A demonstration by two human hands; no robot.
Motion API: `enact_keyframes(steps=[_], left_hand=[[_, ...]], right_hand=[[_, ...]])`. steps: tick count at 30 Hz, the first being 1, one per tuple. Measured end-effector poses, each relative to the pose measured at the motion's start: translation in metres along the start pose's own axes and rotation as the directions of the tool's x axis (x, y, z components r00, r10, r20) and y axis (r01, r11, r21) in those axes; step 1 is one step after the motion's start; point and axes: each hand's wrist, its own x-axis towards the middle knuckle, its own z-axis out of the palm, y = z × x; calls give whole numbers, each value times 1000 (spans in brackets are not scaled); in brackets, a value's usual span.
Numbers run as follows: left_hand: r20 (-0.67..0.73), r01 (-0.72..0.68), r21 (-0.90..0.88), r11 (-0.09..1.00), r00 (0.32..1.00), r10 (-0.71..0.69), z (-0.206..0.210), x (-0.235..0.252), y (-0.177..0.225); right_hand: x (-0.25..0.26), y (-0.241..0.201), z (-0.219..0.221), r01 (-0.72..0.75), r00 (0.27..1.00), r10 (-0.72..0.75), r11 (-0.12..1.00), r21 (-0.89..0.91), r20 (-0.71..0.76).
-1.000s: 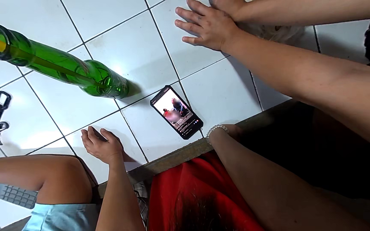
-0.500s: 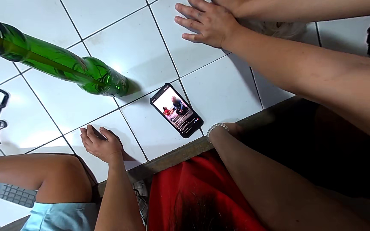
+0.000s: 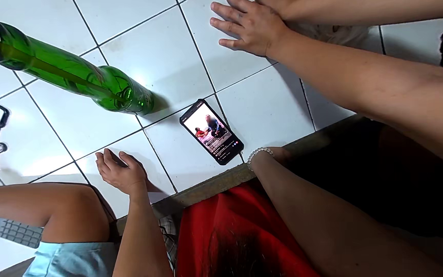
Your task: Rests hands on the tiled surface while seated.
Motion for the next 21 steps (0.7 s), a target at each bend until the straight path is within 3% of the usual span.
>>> enact_keyframes(steps=[7, 13, 18, 21], left_hand=[[0, 10, 2, 1000, 1000, -10, 0, 0, 1], [-4, 12, -5, 1000, 1000, -12, 0, 0, 1], [1, -1, -13, 1000, 1000, 1, -1, 0, 0], [0, -1, -11, 1000, 1000, 1, 0, 1, 0]], right_hand=[[1, 1, 0, 3, 1000, -3, 1000, -31, 13], [0, -2, -1, -45, 999, 46, 992, 121, -7], [-1, -2, -3, -10, 1000, 11, 999, -32, 27], [0, -2, -2, -21, 999, 22, 1000, -9, 32]])
